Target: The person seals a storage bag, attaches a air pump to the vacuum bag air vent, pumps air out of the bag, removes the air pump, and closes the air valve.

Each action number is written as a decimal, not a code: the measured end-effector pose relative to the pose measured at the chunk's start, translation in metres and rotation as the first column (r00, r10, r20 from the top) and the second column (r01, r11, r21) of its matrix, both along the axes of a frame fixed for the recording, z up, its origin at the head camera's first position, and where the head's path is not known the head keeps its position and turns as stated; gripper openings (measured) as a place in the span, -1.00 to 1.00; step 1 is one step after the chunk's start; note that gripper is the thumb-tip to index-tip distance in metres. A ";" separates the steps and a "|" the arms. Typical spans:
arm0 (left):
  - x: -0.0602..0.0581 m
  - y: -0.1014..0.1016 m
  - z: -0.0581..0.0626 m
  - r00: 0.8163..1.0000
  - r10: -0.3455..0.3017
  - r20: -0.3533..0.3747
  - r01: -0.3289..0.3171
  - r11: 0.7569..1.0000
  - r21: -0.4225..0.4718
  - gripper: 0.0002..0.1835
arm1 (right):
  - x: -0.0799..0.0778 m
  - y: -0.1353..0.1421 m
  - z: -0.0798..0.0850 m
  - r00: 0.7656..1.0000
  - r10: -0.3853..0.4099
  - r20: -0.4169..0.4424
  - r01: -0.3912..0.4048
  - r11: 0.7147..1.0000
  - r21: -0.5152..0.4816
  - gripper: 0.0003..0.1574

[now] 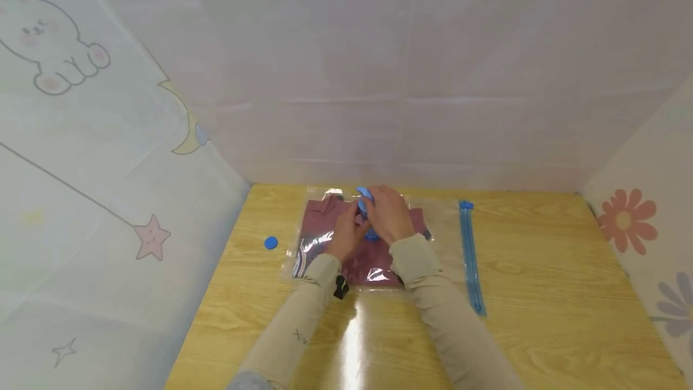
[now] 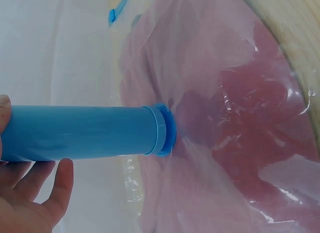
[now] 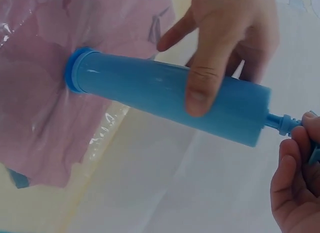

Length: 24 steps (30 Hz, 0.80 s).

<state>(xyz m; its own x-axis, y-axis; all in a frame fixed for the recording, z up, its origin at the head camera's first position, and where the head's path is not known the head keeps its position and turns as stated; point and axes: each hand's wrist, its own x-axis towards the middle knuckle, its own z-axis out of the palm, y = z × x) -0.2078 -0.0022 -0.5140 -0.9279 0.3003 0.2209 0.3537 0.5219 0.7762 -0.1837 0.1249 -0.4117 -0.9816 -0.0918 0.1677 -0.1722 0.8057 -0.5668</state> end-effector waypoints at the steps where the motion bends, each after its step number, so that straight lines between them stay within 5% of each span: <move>1: 0.000 0.000 0.000 1.000 0.002 0.003 -0.002 1.000 -0.005 -0.43 | 0.000 0.000 0.002 1.000 0.000 -0.023 0.000 1.000 -0.007 -0.61; 7: -0.002 0.001 0.000 0.998 0.025 0.060 -0.023 0.999 -0.028 -0.38 | 0.004 -0.001 0.018 0.963 0.014 -0.268 -0.034 0.997 -0.068 -0.72; 15: -0.003 0.002 0.003 0.994 0.035 0.102 -0.032 0.999 -0.028 -0.37 | 0.012 -0.005 0.060 0.825 0.020 -0.565 -0.118 0.984 -0.136 -0.83; 19: -0.003 0.003 0.001 0.995 0.046 0.085 -0.041 0.998 -0.052 -0.38 | 0.016 -0.007 0.078 0.770 0.007 -0.638 -0.140 0.977 -0.159 -0.84; 24: -0.002 0.003 0.001 0.997 0.051 0.052 -0.047 0.997 -0.064 -0.34 | 0.020 -0.009 0.090 0.739 -0.014 -0.673 -0.144 0.974 -0.178 -0.82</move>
<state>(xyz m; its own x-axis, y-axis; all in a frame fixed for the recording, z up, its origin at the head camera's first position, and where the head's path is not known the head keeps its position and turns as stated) -0.2094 0.0010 -0.5134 -0.9519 0.2660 0.1525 0.2852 0.5860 0.7584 -0.1642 0.1154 -0.3220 -0.6022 -0.0377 0.7974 -0.6159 0.6575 -0.4340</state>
